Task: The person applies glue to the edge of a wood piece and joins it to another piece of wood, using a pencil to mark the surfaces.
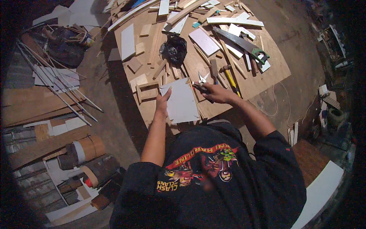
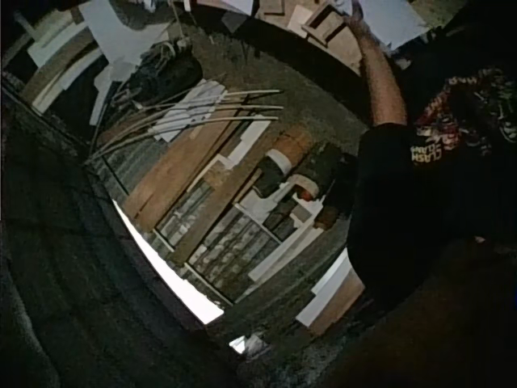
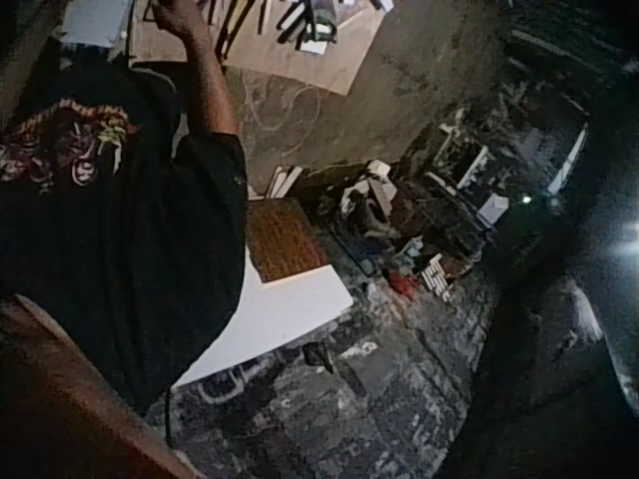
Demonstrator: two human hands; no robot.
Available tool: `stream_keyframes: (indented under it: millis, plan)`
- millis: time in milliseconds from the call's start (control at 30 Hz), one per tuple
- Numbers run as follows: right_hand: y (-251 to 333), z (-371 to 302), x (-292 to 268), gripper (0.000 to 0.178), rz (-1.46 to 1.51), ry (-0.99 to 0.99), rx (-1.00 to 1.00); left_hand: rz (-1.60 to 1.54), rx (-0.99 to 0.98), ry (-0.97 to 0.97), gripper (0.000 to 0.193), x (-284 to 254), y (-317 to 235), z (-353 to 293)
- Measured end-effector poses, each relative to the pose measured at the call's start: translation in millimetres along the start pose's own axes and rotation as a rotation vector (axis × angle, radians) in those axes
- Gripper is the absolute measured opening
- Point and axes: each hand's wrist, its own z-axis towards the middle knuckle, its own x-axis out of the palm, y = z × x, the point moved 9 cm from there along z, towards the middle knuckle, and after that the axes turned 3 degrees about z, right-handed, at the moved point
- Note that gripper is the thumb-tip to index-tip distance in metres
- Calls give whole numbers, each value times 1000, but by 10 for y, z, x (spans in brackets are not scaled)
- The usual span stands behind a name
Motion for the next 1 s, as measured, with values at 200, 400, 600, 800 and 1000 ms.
stream_keyframes:
  millis: [200, 400, 600, 800, 1000]
  plan:
    - [250, -84, -20, 42, -170, -44, -119, -68, -27, 97, 38, 83, -48, 48]
    - [268, -143, -64, 38, -420, 67, 195, 205, -51, 48, 41, 40, -154, 47]
    - [144, -113, 30, 42, -262, 91, 76, 288, -43, 58, 41, 159, -240, -50]
    - [-261, -83, 231, 46, -259, 277, 348, 555, -64, 36, 42, 75, -182, -41]
    - [-144, -132, 212, 29, -317, 146, 281, 841, 39, -277, 61, 129, -341, -177]
